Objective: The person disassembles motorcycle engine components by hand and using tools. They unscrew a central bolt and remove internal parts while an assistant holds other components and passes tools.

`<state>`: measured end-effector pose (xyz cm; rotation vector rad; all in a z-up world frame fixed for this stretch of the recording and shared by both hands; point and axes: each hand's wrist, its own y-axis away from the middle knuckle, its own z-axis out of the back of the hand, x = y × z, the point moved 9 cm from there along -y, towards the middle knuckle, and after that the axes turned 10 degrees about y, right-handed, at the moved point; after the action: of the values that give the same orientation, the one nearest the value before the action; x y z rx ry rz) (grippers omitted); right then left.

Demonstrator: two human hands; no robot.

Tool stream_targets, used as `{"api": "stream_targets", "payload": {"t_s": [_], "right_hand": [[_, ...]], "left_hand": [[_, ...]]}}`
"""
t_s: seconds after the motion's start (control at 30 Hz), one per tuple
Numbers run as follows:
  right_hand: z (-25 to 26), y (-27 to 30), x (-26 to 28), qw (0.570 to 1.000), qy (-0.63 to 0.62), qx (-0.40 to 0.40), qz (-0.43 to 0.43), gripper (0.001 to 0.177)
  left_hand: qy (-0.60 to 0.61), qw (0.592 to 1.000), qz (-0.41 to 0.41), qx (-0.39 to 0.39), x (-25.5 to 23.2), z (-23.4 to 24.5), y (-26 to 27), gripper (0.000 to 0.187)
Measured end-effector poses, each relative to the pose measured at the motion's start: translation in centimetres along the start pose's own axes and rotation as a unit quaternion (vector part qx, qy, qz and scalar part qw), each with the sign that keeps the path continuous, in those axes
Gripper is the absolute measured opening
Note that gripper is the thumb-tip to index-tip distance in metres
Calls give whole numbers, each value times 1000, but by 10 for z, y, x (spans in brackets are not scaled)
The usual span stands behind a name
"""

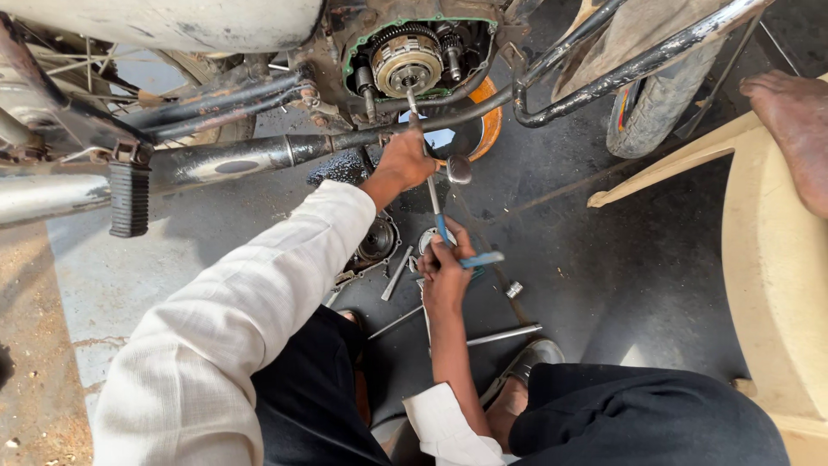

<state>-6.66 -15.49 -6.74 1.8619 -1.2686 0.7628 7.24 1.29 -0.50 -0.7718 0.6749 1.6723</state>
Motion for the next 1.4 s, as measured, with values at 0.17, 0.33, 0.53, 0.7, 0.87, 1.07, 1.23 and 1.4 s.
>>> {"api": "stream_targets", "payload": {"t_s": [0.17, 0.33, 0.53, 0.7, 0.87, 1.07, 1.23, 1.4], "right_hand": [[3, -7, -15, 992, -116, 36, -38, 26], [11, -12, -3, 997, -74, 32, -16, 32], [14, -10, 0, 999, 32, -17, 11, 43], [-8, -13, -40, 966, -216, 135, -42, 40], [-15, 16, 25, 789, 497, -60, 356, 29], [-3, 12, 6, 751, 540, -99, 366, 28], [75, -28, -69, 947, 238, -128, 175, 48], [51, -23, -134, 911, -337, -53, -233, 54]], "left_hand": [[11, 999, 22, 32, 9, 0, -2, 78], [-31, 999, -6, 25, 6, -9, -14, 41], [51, 998, 36, 4, 23, -3, -20, 42], [-21, 999, 40, -5, 36, -11, -32, 37], [-21, 998, 57, 12, 47, -16, -39, 32], [3, 998, 64, -29, 48, -10, -46, 25], [54, 995, 62, -53, 29, -5, -32, 23], [146, 981, 125, -31, 25, -3, -29, 23]]}}
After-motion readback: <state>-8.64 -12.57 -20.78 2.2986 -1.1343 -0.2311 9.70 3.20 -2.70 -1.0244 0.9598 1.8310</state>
